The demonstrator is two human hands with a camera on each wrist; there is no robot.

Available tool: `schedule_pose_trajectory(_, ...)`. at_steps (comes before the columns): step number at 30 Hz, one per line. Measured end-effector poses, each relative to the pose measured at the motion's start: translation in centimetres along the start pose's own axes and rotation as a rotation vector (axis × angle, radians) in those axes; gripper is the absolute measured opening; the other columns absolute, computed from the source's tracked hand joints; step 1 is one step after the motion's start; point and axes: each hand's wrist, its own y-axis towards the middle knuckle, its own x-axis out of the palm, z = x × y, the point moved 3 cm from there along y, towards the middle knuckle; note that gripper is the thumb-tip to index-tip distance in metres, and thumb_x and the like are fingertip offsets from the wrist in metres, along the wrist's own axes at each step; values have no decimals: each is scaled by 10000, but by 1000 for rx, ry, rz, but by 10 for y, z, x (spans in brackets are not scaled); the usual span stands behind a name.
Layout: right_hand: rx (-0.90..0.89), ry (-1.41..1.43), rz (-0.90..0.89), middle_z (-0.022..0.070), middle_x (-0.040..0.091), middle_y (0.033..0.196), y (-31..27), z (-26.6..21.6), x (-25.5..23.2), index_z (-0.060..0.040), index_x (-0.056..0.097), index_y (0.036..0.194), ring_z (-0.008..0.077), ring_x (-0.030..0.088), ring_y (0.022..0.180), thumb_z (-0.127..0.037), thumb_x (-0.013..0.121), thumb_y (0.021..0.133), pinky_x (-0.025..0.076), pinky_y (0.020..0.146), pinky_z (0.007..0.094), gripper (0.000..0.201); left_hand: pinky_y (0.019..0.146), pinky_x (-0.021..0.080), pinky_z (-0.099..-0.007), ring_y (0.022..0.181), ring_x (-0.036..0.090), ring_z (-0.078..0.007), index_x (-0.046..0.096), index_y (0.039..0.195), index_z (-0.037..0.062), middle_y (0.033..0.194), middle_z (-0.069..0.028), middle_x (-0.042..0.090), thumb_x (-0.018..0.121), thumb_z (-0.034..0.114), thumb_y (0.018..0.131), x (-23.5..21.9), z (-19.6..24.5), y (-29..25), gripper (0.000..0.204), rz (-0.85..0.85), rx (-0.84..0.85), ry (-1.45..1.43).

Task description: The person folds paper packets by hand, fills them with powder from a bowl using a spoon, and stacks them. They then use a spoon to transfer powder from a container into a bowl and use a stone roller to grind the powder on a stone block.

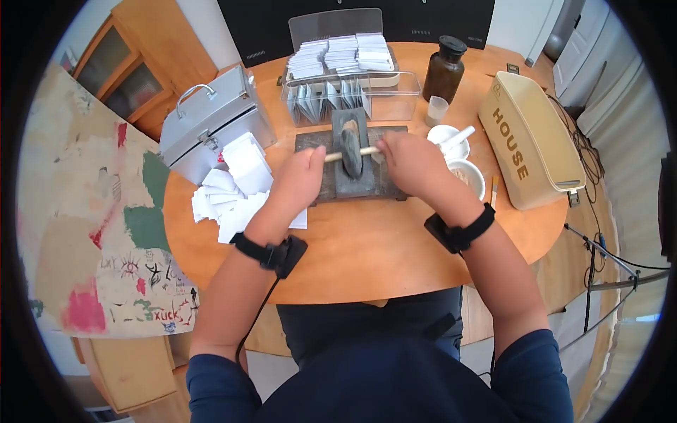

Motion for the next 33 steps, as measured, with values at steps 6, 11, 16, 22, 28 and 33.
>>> schedule_pose_trajectory(6, 34, 15, 32, 198, 686, 862, 30, 8, 6, -33, 675, 882, 383, 658, 826, -257, 475, 986, 509, 721, 481, 318, 804, 454, -513, 897, 589, -476, 614, 861, -30, 888, -280, 633, 347, 378, 1019, -1, 8, 37, 512, 108, 89, 104)
schedule_pose_trajectory(11, 67, -24, -27, 190, 686, 865, 21, 7, 4, -35, 676, 890, 378, 658, 830, -263, 477, 989, 512, 721, 479, 318, 804, 454, -514, 888, 590, -475, 616, 880, -34, 882, -289, 627, 351, 371, 1021, -3, 11, 28, 504, 111, 124, 131)
schedule_pose_trajectory(16, -34, 52, 44, 215, 660, 836, -4, -2, -3, -23, 609, 853, 415, 635, 791, -266, 459, 999, 497, 694, 500, 321, 769, 446, -504, 842, 587, -464, 566, 827, -39, 839, -282, 613, 363, 346, 1022, 6, -13, 6, 476, -22, 4, -74)
schedule_pose_trajectory(22, 56, 4, 2, 175, 689, 890, 24, 0, -1, -44, 674, 930, 363, 663, 860, -244, 498, 974, 517, 732, 471, 270, 780, 445, -501, 845, 586, -463, 563, 822, -35, 830, -269, 615, 338, 368, 1026, 6, -2, 36, 505, 103, 53, 41)
schedule_pose_trajectory(28, 95, 41, -67, 180, 690, 904, 3, -1, -4, -45, 669, 913, 364, 661, 876, -243, 499, 972, 519, 743, 468, 268, 793, 449, -497, 862, 589, -464, 589, 836, -31, 852, -273, 621, 336, 380, 1026, 5, -2, 10, 519, 98, 97, 106)
schedule_pose_trajectory(33, 81, -15, -70, 176, 692, 909, 14, -8, -8, -47, 666, 915, 359, 664, 876, -227, 503, 964, 520, 744, 466, 247, 803, 449, -501, 889, 595, -450, 608, 872, -17, 887, -272, 630, 342, 399, 1022, 12, -21, 32, 516, 60, 62, 21)
